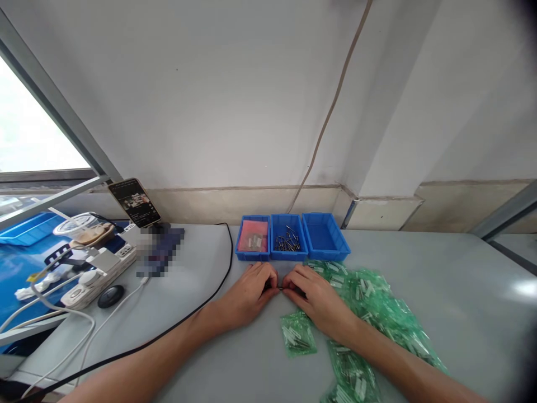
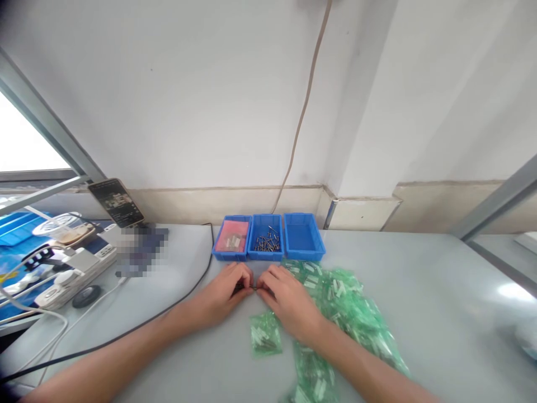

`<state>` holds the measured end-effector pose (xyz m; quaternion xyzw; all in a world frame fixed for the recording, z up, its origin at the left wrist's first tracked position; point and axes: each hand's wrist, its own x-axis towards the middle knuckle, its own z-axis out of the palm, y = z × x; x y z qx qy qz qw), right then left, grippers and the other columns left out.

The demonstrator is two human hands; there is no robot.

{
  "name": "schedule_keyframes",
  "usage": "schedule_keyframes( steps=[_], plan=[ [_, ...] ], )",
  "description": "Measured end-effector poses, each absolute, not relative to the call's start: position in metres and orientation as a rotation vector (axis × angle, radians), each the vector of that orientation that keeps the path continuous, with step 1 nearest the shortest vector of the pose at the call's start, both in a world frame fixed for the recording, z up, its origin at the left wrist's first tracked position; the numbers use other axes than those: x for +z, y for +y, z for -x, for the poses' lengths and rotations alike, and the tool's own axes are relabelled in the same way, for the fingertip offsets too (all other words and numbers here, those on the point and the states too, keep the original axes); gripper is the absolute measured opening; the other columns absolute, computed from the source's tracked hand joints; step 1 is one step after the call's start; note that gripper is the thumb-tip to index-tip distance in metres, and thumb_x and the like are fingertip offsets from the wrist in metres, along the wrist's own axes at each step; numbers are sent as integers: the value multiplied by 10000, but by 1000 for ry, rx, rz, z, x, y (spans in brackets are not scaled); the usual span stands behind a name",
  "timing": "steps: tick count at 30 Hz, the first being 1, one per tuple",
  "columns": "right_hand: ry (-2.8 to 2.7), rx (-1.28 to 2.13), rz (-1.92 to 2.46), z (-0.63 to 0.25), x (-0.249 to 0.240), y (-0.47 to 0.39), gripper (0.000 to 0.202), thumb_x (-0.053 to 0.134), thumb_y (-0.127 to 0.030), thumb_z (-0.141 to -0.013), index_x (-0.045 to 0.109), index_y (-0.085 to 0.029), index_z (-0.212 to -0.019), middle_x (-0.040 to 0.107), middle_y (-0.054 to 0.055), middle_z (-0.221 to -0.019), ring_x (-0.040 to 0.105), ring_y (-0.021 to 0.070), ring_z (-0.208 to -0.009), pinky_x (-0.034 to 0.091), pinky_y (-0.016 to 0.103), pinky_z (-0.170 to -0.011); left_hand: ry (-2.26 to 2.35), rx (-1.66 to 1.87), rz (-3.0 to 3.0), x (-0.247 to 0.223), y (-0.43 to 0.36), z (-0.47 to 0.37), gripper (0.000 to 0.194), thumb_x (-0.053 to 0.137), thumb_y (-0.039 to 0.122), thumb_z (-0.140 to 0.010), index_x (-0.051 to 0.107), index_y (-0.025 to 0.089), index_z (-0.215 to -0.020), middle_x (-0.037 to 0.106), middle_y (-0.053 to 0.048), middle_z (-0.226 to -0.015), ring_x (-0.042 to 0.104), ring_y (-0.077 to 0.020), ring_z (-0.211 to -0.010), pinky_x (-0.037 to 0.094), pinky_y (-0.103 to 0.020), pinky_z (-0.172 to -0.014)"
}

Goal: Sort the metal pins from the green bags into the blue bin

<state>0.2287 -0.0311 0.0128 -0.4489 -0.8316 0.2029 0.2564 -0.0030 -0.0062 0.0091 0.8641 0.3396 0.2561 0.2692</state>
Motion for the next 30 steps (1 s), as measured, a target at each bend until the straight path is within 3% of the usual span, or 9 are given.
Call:
schedule_keyframes(
  steps=[19,30],
  plan=[
    [-2229,622,1334,-224,11,-28,161,675,-96,-954,598,-213,-876,635,24,-928,592,234,-901,470,348,-816,902,661,-2394,6,-5,3,125,597,220,-1079,511,212,-989,615,-14,-1001,532,-194,-939,427,-319,-866],
    [-2213,621,1290,-226,12,-30,177,598,-81,-958,552,-224,-865,617,20,-919,585,222,-874,460,340,-787,919,638,-2406,10,-6,2,47,569,177,-1069,542,215,-1062,651,-30,-1077,562,-215,-1004,420,-342,-906]
  ],
)
